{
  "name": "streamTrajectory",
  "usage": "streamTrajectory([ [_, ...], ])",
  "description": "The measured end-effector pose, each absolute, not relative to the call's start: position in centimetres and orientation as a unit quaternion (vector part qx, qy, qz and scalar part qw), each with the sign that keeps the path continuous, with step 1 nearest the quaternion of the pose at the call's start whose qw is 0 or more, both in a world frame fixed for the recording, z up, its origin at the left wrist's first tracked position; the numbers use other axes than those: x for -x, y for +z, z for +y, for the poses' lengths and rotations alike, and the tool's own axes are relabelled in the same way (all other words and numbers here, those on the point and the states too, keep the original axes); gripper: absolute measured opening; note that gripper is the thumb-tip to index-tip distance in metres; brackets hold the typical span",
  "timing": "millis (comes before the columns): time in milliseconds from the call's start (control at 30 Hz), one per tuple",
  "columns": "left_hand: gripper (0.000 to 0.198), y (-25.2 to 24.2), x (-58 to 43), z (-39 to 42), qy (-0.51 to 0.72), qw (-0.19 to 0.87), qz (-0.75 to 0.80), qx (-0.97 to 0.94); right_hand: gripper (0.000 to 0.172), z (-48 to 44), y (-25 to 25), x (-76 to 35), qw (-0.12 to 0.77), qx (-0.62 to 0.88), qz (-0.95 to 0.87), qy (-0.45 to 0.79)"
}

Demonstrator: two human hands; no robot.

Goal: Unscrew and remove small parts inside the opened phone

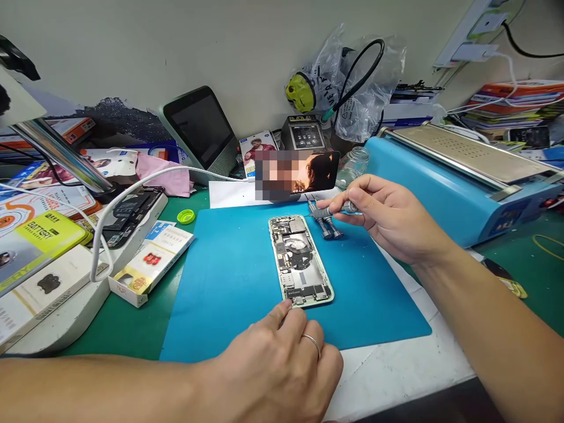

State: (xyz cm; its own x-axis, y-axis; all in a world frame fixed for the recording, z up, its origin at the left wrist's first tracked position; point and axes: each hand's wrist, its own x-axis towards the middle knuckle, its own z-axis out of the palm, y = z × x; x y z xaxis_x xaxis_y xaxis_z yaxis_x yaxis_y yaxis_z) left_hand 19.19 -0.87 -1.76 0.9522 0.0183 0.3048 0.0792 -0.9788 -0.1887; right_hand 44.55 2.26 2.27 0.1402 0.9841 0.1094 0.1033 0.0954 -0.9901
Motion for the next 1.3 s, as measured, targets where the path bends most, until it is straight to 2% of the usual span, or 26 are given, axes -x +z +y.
streamTrajectory([
  [200, 0.066, -1.7, -19.0, -1.0, -0.166, 0.099, -0.029, 0.981, 0.028, 2.4, 2.1, -45.0, 0.555, 0.51, -0.508, 0.417],
  [367, 0.065, -1.9, -19.1, -0.9, -0.151, 0.098, -0.027, 0.983, 0.04, 2.1, 2.4, -45.0, 0.548, 0.508, -0.525, 0.407],
  [567, 0.064, -1.8, -19.1, -0.9, -0.15, 0.093, -0.022, 0.984, 0.041, 2.0, 2.8, -44.9, 0.551, 0.508, -0.527, 0.401],
  [800, 0.065, -1.8, -19.0, -1.1, -0.173, 0.096, -0.032, 0.98, 0.023, 2.1, 2.1, -44.5, 0.527, 0.528, -0.54, 0.39],
  [900, 0.062, -2.0, -19.1, -1.0, -0.186, 0.103, -0.035, 0.976, 0.015, 1.6, 1.9, -43.9, 0.521, 0.539, -0.588, 0.305],
  [967, 0.051, -2.1, -19.2, -0.9, -0.188, 0.109, -0.037, 0.975, 0.014, 1.3, 1.7, -43.5, 0.511, 0.539, -0.627, 0.236],
  [1100, 0.03, -2.4, -19.3, -0.9, -0.194, 0.124, -0.039, 0.972, 0.023, 1.0, 1.3, -43.5, 0.455, 0.534, -0.699, 0.139],
  [1233, 0.029, -2.7, -19.3, -1.1, -0.203, 0.13, -0.041, 0.97, 0.047, 0.5, 0.8, -44.6, 0.348, 0.518, -0.776, 0.093],
  [1300, 0.029, -2.8, -19.4, -1.1, -0.217, 0.127, -0.043, 0.967, 0.057, 0.1, 0.5, -45.0, 0.327, 0.496, -0.801, 0.07],
])
